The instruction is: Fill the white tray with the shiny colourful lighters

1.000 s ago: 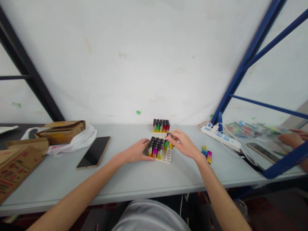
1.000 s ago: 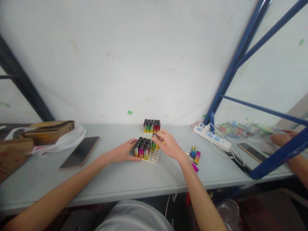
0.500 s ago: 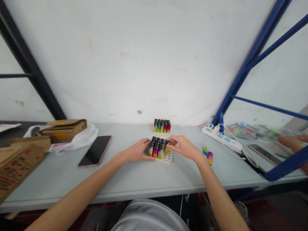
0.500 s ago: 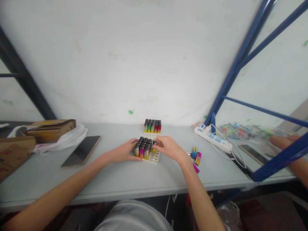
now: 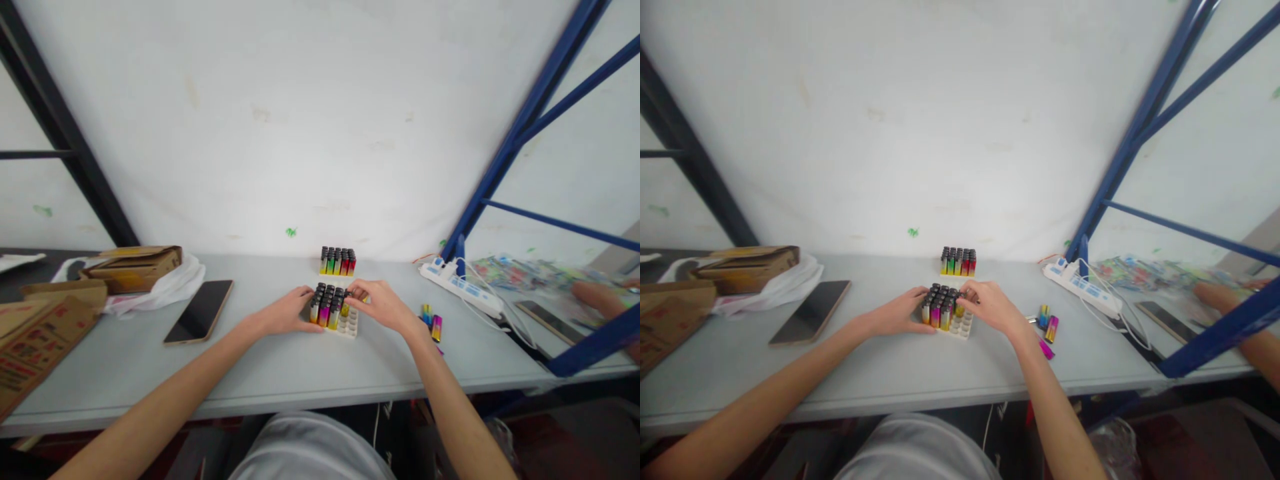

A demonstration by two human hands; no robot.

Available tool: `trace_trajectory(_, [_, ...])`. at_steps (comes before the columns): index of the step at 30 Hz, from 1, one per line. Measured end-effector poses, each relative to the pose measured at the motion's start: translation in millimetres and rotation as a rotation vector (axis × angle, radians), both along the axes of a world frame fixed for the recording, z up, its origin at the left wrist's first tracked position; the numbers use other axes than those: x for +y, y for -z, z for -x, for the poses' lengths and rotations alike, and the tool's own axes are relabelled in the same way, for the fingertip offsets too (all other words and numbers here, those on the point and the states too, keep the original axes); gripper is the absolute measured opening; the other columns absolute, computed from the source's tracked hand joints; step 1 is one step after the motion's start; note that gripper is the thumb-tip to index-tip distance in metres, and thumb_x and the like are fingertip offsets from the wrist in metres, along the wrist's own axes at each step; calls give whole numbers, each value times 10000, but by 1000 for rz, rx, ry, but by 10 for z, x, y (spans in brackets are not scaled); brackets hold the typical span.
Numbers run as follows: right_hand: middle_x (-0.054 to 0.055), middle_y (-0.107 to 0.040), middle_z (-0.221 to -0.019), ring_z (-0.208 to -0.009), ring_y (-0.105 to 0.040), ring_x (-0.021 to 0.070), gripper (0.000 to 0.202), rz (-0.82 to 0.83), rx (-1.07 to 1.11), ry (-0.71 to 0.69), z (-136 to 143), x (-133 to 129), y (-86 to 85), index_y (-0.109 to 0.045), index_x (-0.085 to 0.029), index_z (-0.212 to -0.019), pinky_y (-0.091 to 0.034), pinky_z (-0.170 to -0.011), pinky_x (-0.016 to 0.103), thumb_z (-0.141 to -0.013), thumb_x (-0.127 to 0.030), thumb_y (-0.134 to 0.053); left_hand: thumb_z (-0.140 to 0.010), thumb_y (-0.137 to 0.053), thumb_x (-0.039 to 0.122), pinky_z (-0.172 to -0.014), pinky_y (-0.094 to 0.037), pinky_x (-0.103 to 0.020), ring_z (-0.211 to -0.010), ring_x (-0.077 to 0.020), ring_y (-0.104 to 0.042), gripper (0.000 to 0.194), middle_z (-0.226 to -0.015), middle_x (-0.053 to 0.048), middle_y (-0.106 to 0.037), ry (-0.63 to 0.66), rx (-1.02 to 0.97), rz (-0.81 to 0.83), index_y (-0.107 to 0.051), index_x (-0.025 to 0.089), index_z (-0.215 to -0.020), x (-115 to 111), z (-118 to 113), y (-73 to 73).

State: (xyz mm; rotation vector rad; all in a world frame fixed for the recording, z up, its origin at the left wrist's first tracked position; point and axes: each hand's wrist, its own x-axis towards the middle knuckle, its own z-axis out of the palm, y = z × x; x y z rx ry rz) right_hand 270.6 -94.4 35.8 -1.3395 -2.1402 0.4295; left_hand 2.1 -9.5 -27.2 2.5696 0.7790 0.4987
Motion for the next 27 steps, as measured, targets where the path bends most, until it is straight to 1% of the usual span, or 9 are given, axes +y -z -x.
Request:
trace_trajectory(2, [55, -778, -871, -806, -717, 211, 173, 10, 15, -1, -6, 0, 3, -712, -190, -1013, -544, -759, 320, -968, -345, -649, -765, -778, 704, -1159, -435, -479, -1308, -366, -567, 804, -1389, -157, -604, -1, -1, -8, -599, 195, -1362, 1, -1, 5])
trace_trajectory(5, [60, -781, -897, -820, -719, 212, 176, 9, 5, -19, -25, -7, -2, -713, -190, -1024, -549, -764, 319, -968, -345, -652, -782, -761, 702, -1166, -427, -468, -1320, -365, -557, 803, -1404, -165, -593, -5, 21, -14, -593, 183, -1371, 3, -3, 8])
trace_trajectory(13, [61, -781, -894, -802, -717, 210, 149, 26, -53, -30, -60, -13, -5, -729, -181, -965, -544, -787, 329, -966, -319, -672, -784, -767, 702, -1176, -421, -459, -1308, -359, -565, 798, -1391, -169, -592, 0, 37, -13, -600, 170, -1354, -7, -3, -16])
trace_trajectory(16, [58, -781, -852, -787, -720, 216, 215, 44, -57, 22, -67, -26, -46, -729, -186, -937, -542, -766, 327, -936, -400, -714, -776, -776, 696, -1181, -419, -467, -1308, -363, -567, 801, -1400, -175, -590, -6, 33, -6, -605, 162, -1349, -8, 0, -15])
trace_trajectory(18, [62, -787, -851, -798, -727, 224, 276, 33, -45, 64, -125, -59, -120, -728, -196, -915, -541, -764, 327, -937, -470, -700, -766, -775, 710, -1178, -425, -475, -1310, -370, -567, 807, -1405, -174, -589, -14, 29, -6, -609, 172, -1343, -6, 2, -14])
trace_trajectory(20, [66, -794, -874, -820, -733, 229, 308, 0, -42, 113, -258, -112, -217, -727, -207, -924, -536, -779, 330, -970, -498, -640, -764, -764, 730, -1178, -427, -477, -1320, -373, -563, 820, -1413, -177, -583, -21, 38, -5, -606, 175, -1346, -5, 3, -19])
trace_trajectory(22, [67, -797, -894, -833, -736, 236, 295, -24, -81, 197, -476, -178, -307, -723, -214, -960, -531, -794, 337, -995, -476, -592, -765, -750, 747, -1178, -428, -474, -1328, -377, -558, 825, -1412, -177, -587, -23, 46, -5, -608, 173, -1341, -8, 1, -29])
trace_trajectory(24, [75, -796, -910, -865, -743, 248, 249, -10, -129, 333, -759, -247, -357, -720, -217, -992, -532, -807, 339, -982, -436, -601, -761, -740, 761, -1176, -432, -474, -1323, -379, -560, 817, -1401, -164, -602, -22, 36, -6, -618, 185, -1328, -8, 0, -35])
trace_trajectory(27, [93, -797, -957, -911, -747, 257, 197, 79, -200, 543, -1210, -342, -336, -710, -213, -1037, -542, -862, 344, -937, -372, -650, -740, -739, 781, -1168, -442, -477, -1307, -382, -573, 833, -1395, -152, -613, -34, 19, -5, -620, 208, -1332, 5, 2, -23])
